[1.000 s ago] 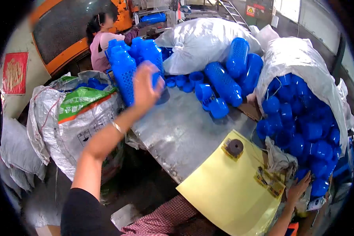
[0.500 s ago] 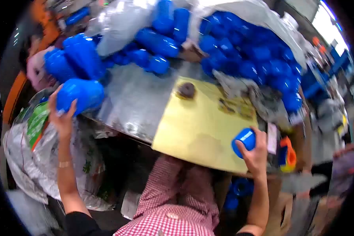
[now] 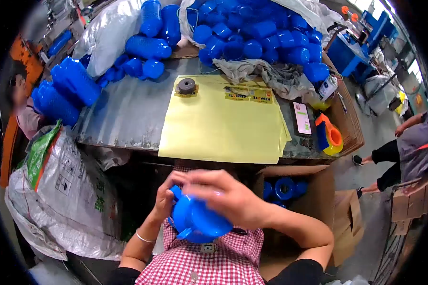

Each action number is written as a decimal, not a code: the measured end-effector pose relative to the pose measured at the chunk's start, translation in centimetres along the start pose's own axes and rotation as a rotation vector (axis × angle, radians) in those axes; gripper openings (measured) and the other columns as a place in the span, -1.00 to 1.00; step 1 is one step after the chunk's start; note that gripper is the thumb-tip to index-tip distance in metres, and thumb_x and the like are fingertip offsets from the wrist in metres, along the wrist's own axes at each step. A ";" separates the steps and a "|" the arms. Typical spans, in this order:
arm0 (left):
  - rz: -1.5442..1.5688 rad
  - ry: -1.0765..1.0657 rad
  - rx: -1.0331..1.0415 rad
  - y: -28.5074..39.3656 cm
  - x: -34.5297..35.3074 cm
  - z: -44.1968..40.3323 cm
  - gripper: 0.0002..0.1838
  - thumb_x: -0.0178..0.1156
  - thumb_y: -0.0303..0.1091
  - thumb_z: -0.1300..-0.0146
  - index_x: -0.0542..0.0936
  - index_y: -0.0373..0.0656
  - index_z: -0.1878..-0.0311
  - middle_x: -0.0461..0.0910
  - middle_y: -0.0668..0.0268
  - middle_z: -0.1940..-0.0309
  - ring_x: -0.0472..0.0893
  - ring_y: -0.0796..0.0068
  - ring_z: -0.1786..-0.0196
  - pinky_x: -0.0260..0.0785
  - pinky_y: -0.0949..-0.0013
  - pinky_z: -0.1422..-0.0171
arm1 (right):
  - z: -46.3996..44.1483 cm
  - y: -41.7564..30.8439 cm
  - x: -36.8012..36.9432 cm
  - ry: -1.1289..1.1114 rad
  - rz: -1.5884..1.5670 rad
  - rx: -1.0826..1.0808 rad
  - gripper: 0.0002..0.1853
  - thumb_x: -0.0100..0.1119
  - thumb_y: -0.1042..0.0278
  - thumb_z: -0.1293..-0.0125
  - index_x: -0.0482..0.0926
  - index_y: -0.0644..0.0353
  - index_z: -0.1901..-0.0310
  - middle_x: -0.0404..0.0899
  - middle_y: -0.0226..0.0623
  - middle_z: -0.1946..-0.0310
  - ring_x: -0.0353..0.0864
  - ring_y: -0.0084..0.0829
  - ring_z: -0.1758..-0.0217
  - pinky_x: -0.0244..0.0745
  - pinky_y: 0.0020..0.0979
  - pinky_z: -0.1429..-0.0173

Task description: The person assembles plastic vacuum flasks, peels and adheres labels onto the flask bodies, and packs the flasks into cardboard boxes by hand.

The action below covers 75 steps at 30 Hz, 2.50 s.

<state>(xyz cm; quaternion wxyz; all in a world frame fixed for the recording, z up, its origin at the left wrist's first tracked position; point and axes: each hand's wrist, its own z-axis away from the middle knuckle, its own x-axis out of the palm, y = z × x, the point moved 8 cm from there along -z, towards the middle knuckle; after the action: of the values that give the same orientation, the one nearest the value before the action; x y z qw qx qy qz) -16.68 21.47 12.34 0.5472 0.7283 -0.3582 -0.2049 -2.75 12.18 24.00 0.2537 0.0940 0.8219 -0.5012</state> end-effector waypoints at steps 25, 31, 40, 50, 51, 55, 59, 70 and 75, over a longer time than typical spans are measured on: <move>-0.673 -0.961 0.774 2.7 8.0 -3.1 -0.73 0.28 -0.13 -0.36 0.70 -0.03 -0.01 0.66 0.37 0.14 0.69 0.49 0.05 0.54 0.44 -0.05 | -5.7 36.3 -15.6 0.507 0.886 0.557 -0.70 0.25 0.27 -0.35 0.51 0.20 -0.03 0.55 -0.08 -0.06 0.49 -0.02 -0.20 0.44 -0.01 -0.22; -0.701 -0.410 0.204 -5.5 2.2 -27.0 -0.81 0.33 -0.47 -0.30 0.68 -0.18 0.03 0.68 0.16 0.05 0.62 0.09 -0.08 0.46 0.15 -0.22 | -0.3 34.5 -21.6 0.879 0.935 0.513 -0.80 0.24 0.27 -0.34 0.54 0.17 0.11 0.62 -0.14 0.21 0.60 -0.03 0.05 0.49 -0.03 -0.04; -1.041 -0.215 0.272 -19.0 7.1 -36.4 -0.73 0.34 -0.34 -0.22 0.65 -0.07 0.00 0.48 0.23 -0.14 0.49 -0.01 -0.18 0.40 0.05 -0.22 | 0.4 35.3 -21.7 0.823 0.861 0.556 -0.83 0.29 0.25 -0.30 0.59 0.12 0.19 0.60 -0.21 0.25 0.61 -0.06 0.13 0.50 -0.04 0.07; -1.108 0.106 0.526 2.8 0.8 -24.7 -0.75 0.16 -0.70 -0.06 0.57 -0.14 0.21 0.53 0.18 0.11 0.47 0.16 0.01 0.27 0.19 -0.13 | -4.0 25.5 -19.4 0.788 0.613 0.162 -0.72 0.39 0.39 -0.16 0.56 0.16 0.11 0.55 -0.14 0.14 0.50 -0.03 -0.04 0.37 -0.08 -0.17; -1.148 0.073 0.488 3.7 0.8 -23.2 -0.74 0.17 -0.69 -0.07 0.59 -0.14 0.18 0.54 0.17 0.09 0.47 0.17 -0.02 0.27 0.19 -0.13 | -5.6 21.7 -17.1 0.659 0.361 0.089 -0.71 0.40 0.37 -0.14 0.55 0.17 0.13 0.56 -0.15 0.13 0.51 -0.03 -0.05 0.37 -0.11 -0.20; -1.003 0.029 0.303 6.9 2.0 -16.7 -0.54 0.19 -0.64 -0.10 0.62 -0.15 -0.12 0.51 0.11 -0.15 0.46 0.13 -0.14 0.29 0.15 -0.22 | -7.0 10.5 -10.0 0.473 0.730 -0.022 -0.77 0.38 0.44 -0.15 0.53 0.18 0.20 0.59 -0.23 0.18 0.58 -0.15 0.04 0.48 -0.07 -0.22; -0.762 0.056 0.210 4.0 5.6 -3.8 -0.20 0.39 -0.47 -0.15 0.31 -0.04 -0.48 0.28 -0.11 -0.40 0.26 -0.14 -0.46 0.26 -0.05 -0.45 | -3.2 4.9 -9.7 0.676 1.013 -0.078 -0.79 0.38 0.56 -0.14 0.56 0.17 0.22 0.61 -0.27 0.22 0.60 -0.23 0.11 0.53 -0.06 -0.21; -0.600 0.473 -0.258 -3.6 -6.9 10.8 -0.45 0.04 -0.76 -0.30 0.56 -0.20 -0.35 0.66 0.13 0.04 0.66 0.38 0.16 0.52 0.41 0.01 | 2.9 8.0 -3.9 0.777 -0.009 0.371 -0.84 0.40 0.58 -0.29 0.61 0.26 0.15 0.67 -0.34 0.20 0.63 -0.49 0.12 0.56 -0.42 -0.09; -0.737 0.582 -0.113 1.4 -7.9 8.2 -0.86 0.23 -0.39 -0.38 0.67 -0.16 0.07 0.58 0.18 0.03 0.58 0.23 -0.03 0.46 0.22 -0.11 | 3.1 12.2 7.7 0.421 -0.679 0.665 -0.88 0.38 0.44 -0.38 0.63 0.27 0.19 0.67 -0.42 0.19 0.60 -0.63 0.06 0.53 -0.49 -0.09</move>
<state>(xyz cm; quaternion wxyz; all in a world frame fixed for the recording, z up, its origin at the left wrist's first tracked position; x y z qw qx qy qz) -27.98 21.84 10.29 0.5544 0.8031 0.1042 -0.1918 -3.35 14.60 9.42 -0.1376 -0.0038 0.6357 -0.7596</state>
